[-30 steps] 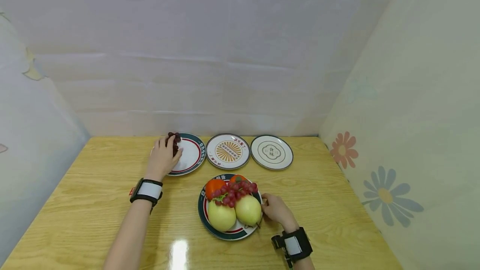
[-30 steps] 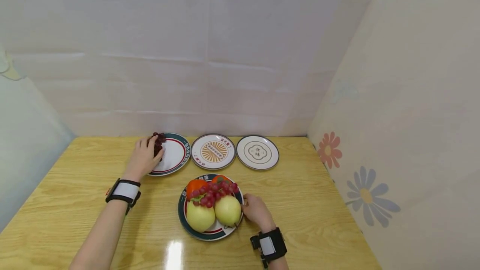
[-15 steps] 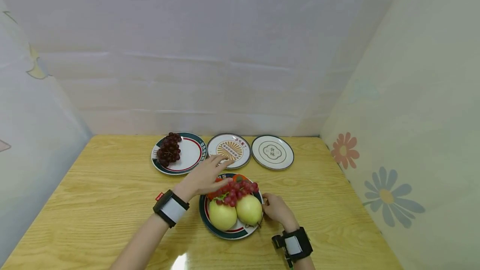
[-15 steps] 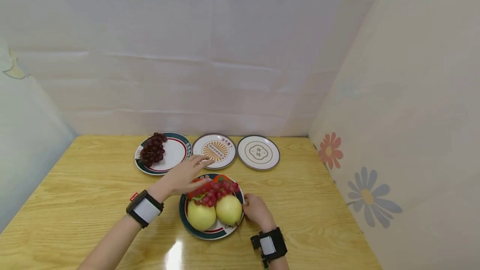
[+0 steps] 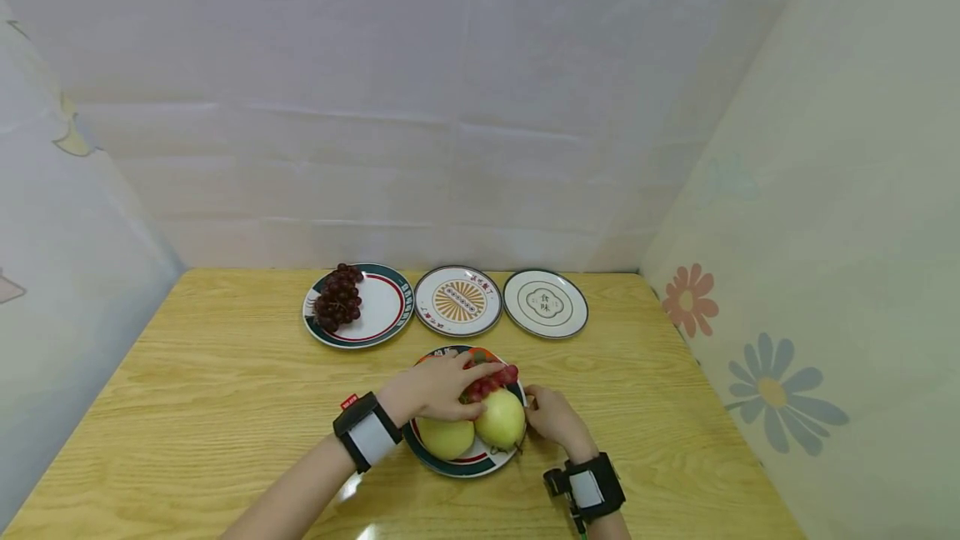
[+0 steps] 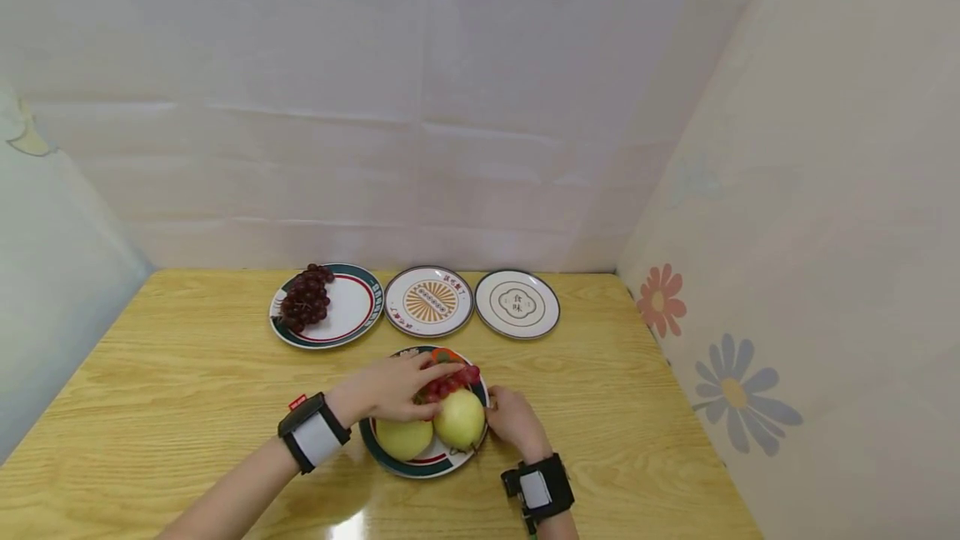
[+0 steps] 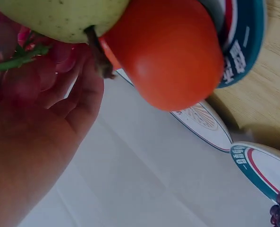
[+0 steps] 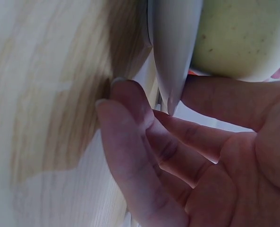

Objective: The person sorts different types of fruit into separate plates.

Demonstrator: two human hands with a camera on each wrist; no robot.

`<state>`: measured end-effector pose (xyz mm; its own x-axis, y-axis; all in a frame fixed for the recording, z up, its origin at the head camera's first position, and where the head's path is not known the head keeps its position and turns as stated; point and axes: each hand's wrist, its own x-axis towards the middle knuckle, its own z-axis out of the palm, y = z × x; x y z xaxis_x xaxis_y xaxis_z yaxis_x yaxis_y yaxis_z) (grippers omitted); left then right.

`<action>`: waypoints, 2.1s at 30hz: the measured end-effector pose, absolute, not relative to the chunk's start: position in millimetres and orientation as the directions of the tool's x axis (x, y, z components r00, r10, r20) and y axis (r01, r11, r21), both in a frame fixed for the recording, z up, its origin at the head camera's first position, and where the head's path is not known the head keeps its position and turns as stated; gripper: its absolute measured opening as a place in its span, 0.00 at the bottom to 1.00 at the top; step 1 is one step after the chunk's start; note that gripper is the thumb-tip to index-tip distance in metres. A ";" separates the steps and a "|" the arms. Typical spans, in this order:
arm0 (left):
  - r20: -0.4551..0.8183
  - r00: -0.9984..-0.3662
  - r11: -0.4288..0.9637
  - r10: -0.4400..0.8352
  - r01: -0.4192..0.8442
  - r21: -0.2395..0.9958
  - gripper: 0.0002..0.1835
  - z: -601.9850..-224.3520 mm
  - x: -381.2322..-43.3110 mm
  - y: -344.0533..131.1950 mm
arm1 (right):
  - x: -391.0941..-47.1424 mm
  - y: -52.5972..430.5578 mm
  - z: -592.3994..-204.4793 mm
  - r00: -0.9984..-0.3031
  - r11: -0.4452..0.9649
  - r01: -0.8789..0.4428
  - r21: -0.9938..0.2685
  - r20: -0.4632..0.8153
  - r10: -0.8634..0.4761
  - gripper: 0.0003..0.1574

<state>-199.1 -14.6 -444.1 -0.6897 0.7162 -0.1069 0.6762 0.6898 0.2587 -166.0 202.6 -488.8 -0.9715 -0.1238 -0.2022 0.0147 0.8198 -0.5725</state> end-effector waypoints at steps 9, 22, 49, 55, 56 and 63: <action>-0.121 -0.725 0.699 0.678 0.586 0.410 0.32 -444.8 -200.6 -7.1 | -165.5 203.4 -488.4 -0.971 0.818 0.021 -0.575 -0.206 -0.120 0.20; 0.303 -0.823 0.742 0.480 0.565 0.360 0.24 -430.5 -248.2 -49.2 | -164.8 203.5 -489.7 -0.969 0.817 0.023 -0.576 -0.213 -0.122 0.21; 0.325 -0.899 0.948 0.294 0.318 0.023 0.23 -504.7 -297.5 -117.2 | -163.3 204.0 -489.1 -0.970 0.812 0.020 -0.583 -0.208 -0.126 0.20; 0.265 -0.921 0.953 0.285 0.303 0.028 0.24 -497.4 -291.2 -119.2 | -162.8 202.7 -488.7 -0.970 0.814 0.018 -0.581 -0.206 -0.126 0.20; 0.251 -0.925 0.952 0.286 0.304 0.038 0.25 -496.2 -290.6 -119.7 | -163.0 202.6 -488.9 -0.970 0.814 0.019 -0.581 -0.206 -0.125 0.20; 0.234 -0.876 0.869 0.422 0.464 0.173 0.23 -483.7 -278.1 -114.1 | -163.9 203.9 -489.8 -0.969 0.813 0.038 -0.581 -0.219 -0.111 0.21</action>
<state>-278.1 -114.1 -483.7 -0.8760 0.4219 0.2336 0.4643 0.8687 0.1725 -163.9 203.9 -489.8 -0.9693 -0.1113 -0.2191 0.0380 0.8130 -0.5810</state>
